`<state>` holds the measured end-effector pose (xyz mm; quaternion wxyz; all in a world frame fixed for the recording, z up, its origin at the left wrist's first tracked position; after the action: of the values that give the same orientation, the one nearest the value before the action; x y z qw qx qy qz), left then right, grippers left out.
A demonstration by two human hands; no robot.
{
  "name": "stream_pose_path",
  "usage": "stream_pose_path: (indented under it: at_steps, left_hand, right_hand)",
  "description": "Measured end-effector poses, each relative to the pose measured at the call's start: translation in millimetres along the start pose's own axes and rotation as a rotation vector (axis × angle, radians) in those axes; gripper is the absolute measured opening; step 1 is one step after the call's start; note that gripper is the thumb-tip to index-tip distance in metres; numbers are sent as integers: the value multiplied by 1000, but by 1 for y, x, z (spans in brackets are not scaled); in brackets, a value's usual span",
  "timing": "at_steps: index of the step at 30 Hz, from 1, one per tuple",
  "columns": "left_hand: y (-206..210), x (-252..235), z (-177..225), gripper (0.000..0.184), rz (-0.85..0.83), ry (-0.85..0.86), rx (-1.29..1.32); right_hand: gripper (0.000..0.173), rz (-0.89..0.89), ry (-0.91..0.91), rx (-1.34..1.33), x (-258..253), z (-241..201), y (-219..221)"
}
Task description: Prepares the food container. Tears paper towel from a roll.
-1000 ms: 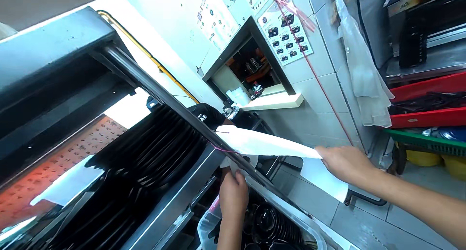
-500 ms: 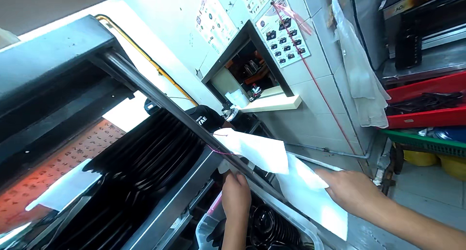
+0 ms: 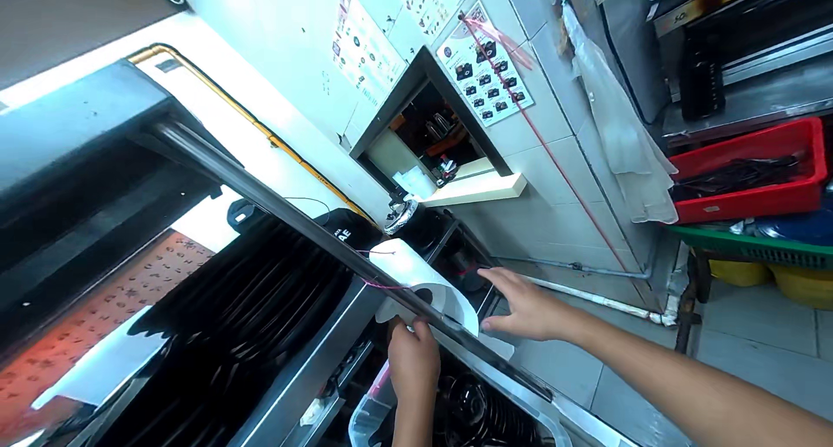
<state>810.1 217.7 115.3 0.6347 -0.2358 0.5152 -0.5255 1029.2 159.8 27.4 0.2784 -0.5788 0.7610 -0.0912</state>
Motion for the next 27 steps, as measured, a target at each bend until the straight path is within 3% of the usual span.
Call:
stream_pose_path:
  at_steps: [4, 6, 8, 10, 13, 16, 20, 27]
  left_hand:
    - [-5, 1, -4, 35, -20, -17, -24]
    - [-8, 2, -7, 36, -27, -12, -44]
    - [-13, 2, -9, 35, -22, 8, -48]
    - [-15, 0, -11, 35, -7, 33, -24]
    - [-13, -3, -15, 34, 3, 39, 50]
    - [-14, -2, -18, 31, 39, -20, 149]
    - [-12, -5, -21, 38, 74, -44, 329]
    - [2, -15, -5, 48, -190, 121, 153]
  right_hand:
    - [93, -118, 36, -247, -38, -5, 43]
    - [86, -161, 93, -500, -46, 4, 56]
    - [69, -133, 76, -790, -44, 0, 51]
    - [69, -104, -23, -930, -38, -14, 39]
    - [79, -100, -81, -655, -33, -40, 35]
    - [50, 55, -9, -276, -42, -38, 36]
    - [37, 213, 40, 87, -46, -15, 25]
    - [25, 264, -17, 415, -19, -16, 19]
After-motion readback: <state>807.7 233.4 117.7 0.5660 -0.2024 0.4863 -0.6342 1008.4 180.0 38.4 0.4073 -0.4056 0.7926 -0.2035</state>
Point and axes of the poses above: each hand's wrist, its own x-axis away from the middle knuckle, its own y-axis out of the palm, z = x × y, the point moved 10 cm from there along -x, towards the middle knuckle, and after that the axes turned 1 degree about y, right-handed, at the moved point
